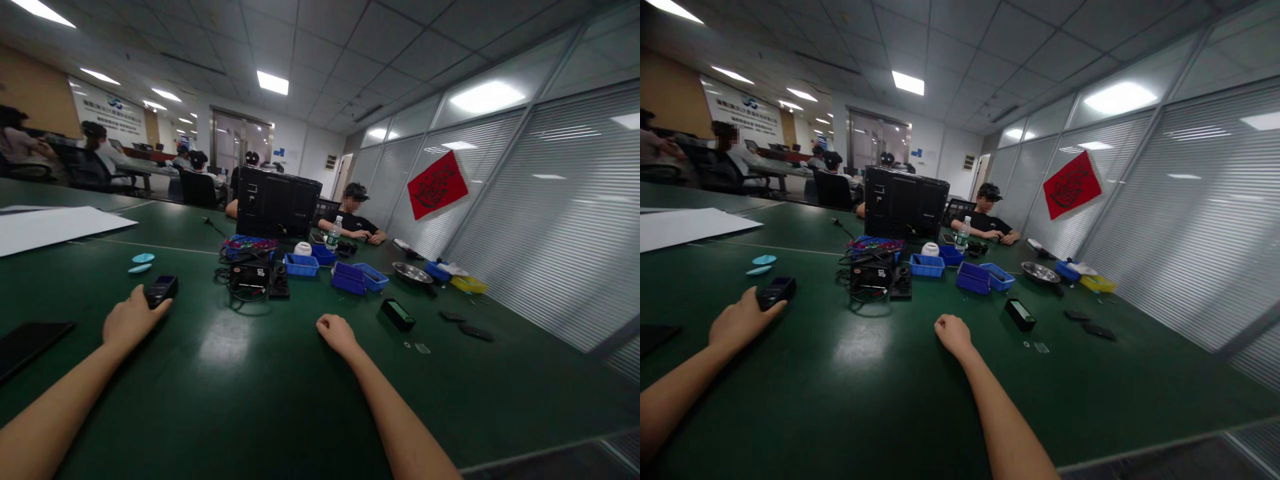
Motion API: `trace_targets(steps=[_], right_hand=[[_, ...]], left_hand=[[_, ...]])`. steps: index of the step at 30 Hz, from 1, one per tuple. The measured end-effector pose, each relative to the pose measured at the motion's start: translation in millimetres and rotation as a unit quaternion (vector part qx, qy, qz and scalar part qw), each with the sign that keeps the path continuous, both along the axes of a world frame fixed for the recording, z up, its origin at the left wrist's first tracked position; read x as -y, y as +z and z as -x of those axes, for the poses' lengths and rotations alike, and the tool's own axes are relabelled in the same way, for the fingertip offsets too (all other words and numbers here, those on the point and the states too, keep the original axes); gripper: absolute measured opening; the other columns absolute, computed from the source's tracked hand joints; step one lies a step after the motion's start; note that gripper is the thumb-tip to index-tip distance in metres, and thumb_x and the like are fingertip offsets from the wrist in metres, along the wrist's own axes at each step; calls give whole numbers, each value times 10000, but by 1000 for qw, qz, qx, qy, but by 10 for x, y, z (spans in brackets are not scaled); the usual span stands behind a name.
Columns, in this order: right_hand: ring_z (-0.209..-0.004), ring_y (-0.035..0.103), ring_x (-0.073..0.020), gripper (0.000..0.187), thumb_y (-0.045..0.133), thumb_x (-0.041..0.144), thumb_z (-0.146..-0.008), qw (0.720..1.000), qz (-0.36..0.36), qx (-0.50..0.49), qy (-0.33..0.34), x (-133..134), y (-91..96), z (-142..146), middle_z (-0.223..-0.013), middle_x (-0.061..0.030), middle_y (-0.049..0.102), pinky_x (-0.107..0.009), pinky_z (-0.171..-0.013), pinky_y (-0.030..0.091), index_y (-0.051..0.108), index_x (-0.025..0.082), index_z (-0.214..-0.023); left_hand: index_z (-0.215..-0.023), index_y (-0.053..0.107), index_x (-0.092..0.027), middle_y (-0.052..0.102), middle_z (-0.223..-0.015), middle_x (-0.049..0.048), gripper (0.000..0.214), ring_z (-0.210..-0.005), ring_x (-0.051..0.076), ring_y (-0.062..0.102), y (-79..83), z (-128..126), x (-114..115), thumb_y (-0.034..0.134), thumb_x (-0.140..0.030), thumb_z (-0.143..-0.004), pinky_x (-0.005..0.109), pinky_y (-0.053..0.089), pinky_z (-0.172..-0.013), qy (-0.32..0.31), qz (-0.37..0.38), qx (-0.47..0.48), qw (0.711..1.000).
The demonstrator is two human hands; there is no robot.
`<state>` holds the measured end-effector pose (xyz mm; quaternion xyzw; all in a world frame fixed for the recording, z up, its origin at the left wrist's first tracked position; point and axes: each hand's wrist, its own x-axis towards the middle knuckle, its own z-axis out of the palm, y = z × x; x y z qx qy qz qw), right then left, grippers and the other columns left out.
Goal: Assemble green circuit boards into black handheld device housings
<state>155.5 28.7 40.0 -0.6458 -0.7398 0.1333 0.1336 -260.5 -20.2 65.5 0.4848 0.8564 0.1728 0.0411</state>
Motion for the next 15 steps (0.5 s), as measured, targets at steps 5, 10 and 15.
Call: trace_targets(steps=[5,10,15], right_hand=[[-743,577,-149,207,459,283,-778,1000,2,2,1,-9,-3,-3,-854,-22,651,-216,-574,348,642,219,-850],[-759,582,-152,214,454,306,-792,1000,7,5,2,-9,-1,-14,-868,-27,650,-214,-569,347,638,220,-860],[-757,581,-150,207,462,298,-786,1000,1,6,12,-19,-11,-13,-868,-28,648,-216,-567,345,637,215,-861]], left_hand=[[-1175,411,-102,594,-987,193,663,-850,314,573,-64,84,-48,253,-603,-769,325,423,-612,-19,8,23,1000],[-1179,403,-99,584,-1014,184,657,-860,305,570,-64,84,-41,268,-593,-767,321,424,-608,-21,2,24,999],[-1214,375,-95,570,-1048,193,661,-865,305,568,-1,32,-8,271,-574,-770,330,430,-627,-13,8,36,999]])
